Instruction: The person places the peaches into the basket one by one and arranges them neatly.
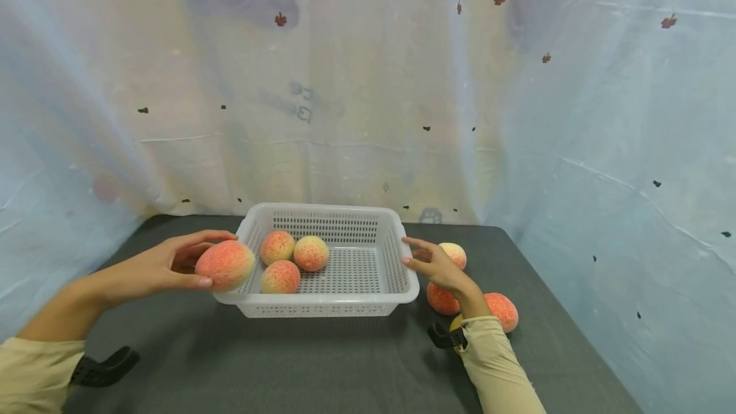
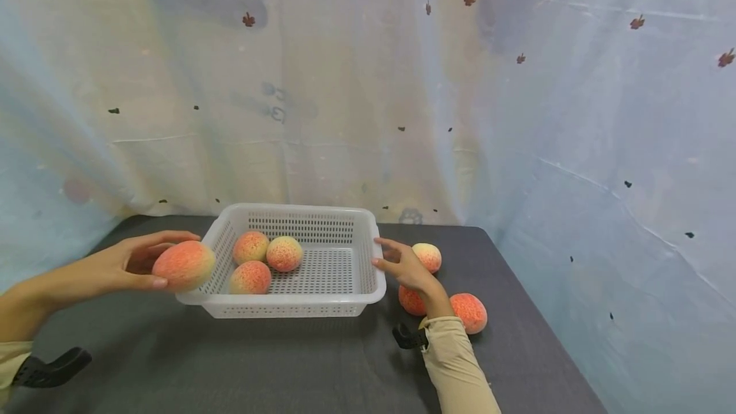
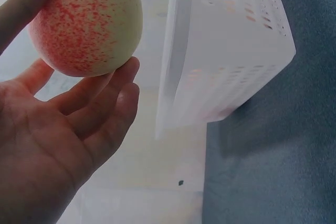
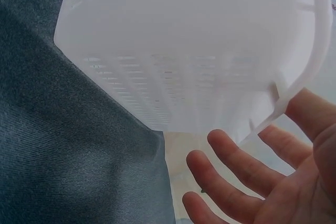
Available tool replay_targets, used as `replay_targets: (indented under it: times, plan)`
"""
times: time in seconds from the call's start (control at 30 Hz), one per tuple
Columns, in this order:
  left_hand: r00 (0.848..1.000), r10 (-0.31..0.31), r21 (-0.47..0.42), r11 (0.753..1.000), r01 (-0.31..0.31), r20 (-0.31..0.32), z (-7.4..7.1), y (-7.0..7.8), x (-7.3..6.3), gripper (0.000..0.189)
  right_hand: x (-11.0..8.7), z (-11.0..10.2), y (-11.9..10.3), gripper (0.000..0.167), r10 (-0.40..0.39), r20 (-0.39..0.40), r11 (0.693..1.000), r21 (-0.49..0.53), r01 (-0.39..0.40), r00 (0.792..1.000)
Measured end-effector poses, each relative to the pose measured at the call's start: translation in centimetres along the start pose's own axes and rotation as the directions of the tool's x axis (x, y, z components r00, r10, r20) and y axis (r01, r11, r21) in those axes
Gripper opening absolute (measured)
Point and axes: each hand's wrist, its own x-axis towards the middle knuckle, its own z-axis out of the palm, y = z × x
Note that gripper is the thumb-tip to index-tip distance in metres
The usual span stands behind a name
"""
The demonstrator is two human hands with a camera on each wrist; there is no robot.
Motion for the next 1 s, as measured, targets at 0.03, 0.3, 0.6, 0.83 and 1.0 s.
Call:
replay_targets:
  times: [0.03,0.3,0.6,0.83,1.0]
  plan:
    - [1.0,-0.004,-0.001,1.0,0.004,-0.003,0.1,0.1,0.2,0.064,0.0,0.0,0.0,0.064,0.003,-0.002,1.0,-0.002,-0.003,1.0]
    - [1.0,0.018,-0.01,1.0,-0.018,0.001,0.7,0.1,1.2,0.064,0.1,0.1,0.1,0.065,0.01,-0.001,1.0,-0.009,-0.01,1.0]
    - [0.999,0.002,0.007,1.0,-0.002,-0.033,1.4,-0.5,2.0,0.063,0.1,0.2,0.0,0.065,0.009,-0.002,1.0,-0.005,-0.009,1.0]
    - [0.998,0.013,0.054,0.999,-0.01,-0.069,2.1,-0.3,3.5,0.066,0.0,0.0,0.1,0.064,0.017,-0.006,1.0,-0.011,-0.017,1.0]
    - [0.998,0.016,0.069,0.998,-0.011,-0.069,2.7,0.0,4.3,0.067,0.0,0.0,0.0,0.064,0.014,-0.003,1.0,-0.006,-0.014,1.0]
